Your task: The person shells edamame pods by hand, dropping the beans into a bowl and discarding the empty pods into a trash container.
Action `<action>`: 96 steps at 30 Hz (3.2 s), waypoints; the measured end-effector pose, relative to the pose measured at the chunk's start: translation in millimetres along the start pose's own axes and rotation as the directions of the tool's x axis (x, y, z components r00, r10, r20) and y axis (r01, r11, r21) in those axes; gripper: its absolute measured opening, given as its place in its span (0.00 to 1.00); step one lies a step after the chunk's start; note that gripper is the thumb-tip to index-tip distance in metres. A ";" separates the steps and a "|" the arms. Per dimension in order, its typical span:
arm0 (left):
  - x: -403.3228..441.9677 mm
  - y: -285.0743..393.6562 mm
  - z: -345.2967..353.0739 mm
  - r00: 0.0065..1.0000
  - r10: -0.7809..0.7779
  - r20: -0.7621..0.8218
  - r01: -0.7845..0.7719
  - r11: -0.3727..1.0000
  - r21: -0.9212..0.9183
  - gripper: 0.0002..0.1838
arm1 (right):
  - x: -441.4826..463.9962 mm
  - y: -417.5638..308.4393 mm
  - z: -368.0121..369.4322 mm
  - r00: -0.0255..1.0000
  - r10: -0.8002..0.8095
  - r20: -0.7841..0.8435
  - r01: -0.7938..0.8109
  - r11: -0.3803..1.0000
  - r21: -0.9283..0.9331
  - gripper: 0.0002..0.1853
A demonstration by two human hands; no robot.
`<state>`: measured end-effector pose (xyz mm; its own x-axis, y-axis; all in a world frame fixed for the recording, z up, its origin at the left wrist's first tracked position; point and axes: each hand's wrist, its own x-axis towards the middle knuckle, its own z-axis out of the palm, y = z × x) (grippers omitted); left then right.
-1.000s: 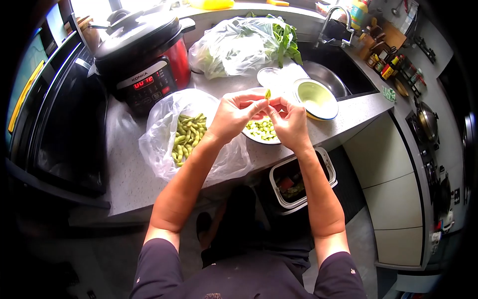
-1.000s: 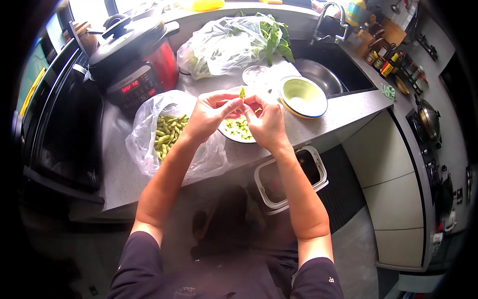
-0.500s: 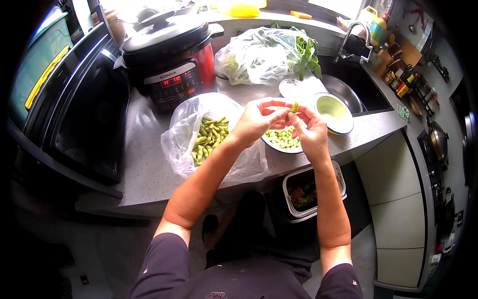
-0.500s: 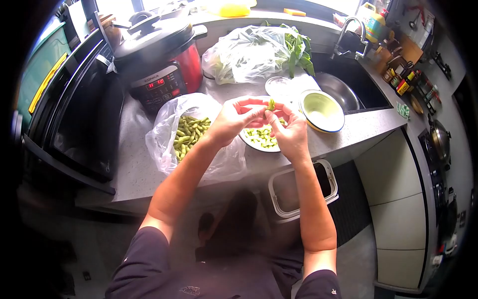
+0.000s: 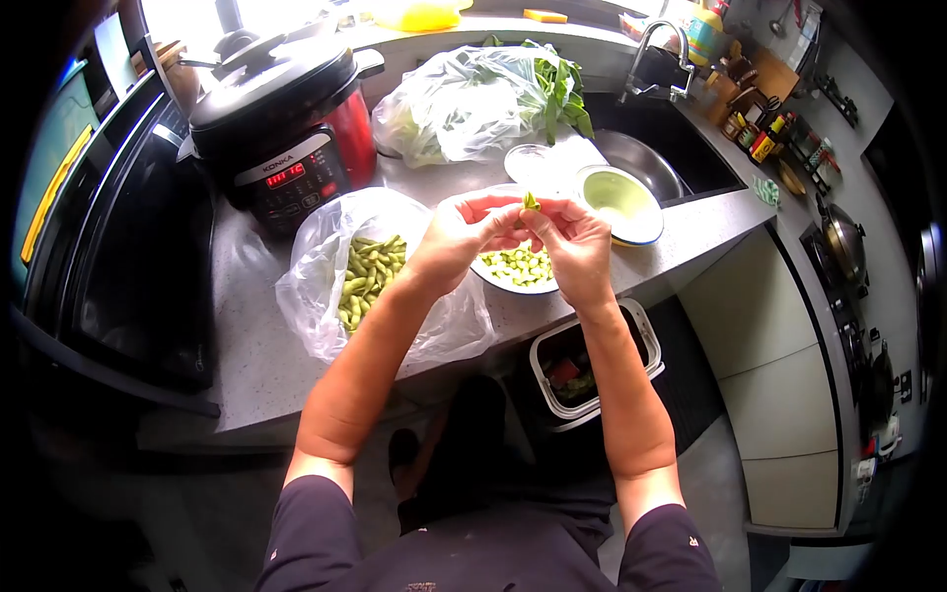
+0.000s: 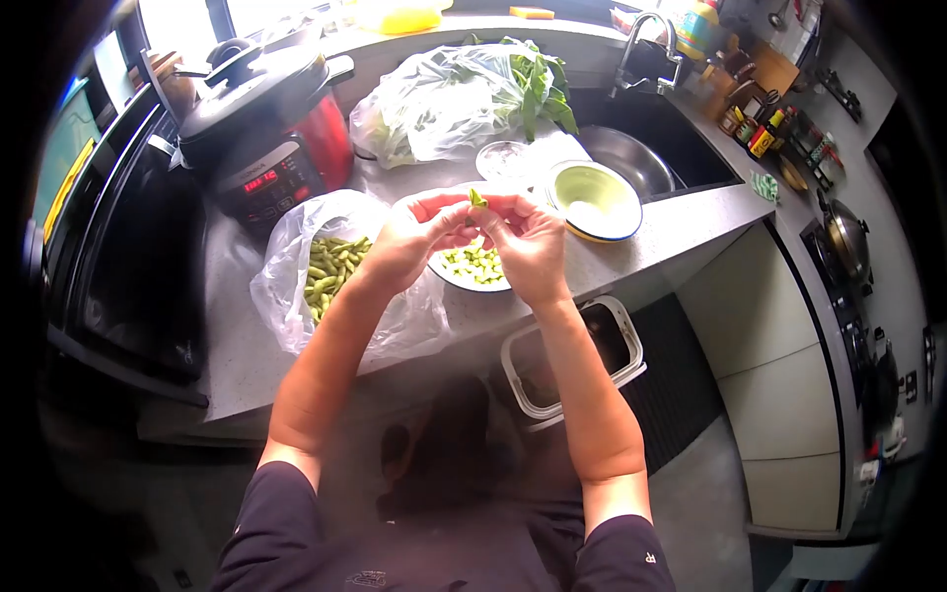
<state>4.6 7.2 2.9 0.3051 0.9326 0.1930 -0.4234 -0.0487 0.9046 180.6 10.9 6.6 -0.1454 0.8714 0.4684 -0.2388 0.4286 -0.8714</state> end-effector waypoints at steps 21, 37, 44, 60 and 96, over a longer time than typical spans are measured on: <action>3.4 0.2 6.3 0.955 0.242 -0.171 -0.156 0.902 0.403 0.17 | 7.7 2.2 2.0 1.000 0.017 0.010 -0.015 0.989 -0.148 0.11; 5.0 4.6 5.6 0.962 0.188 -0.197 -0.136 0.959 0.248 0.10 | 9.2 -10.6 -25.4 0.981 0.190 -0.025 -0.173 0.935 0.311 0.12; 0.7 4.1 8.6 0.930 0.366 -0.031 -0.229 0.644 0.730 0.10 | 1.9 -38.9 -52.4 0.982 0.186 -0.037 -0.180 0.975 0.127 0.12; -19.4 -89.1 123.0 0.751 0.247 0.612 -0.603 -0.122 0.788 0.03 | -17.7 -77.6 -78.8 0.994 0.081 -0.071 -0.081 0.997 -0.002 0.10; 11.1 -16.2 10.2 0.977 0.215 -0.009 -0.204 0.938 0.281 0.09 | 1.4 -7.7 -19.0 0.909 0.414 0.051 -0.404 0.847 0.346 0.12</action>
<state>23.6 14.7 -5.7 0.1997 0.9034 0.3795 -0.2192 -0.3363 0.9159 200.5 13.4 11.2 -0.2795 0.9574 0.0727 -0.4757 -0.0723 -0.8766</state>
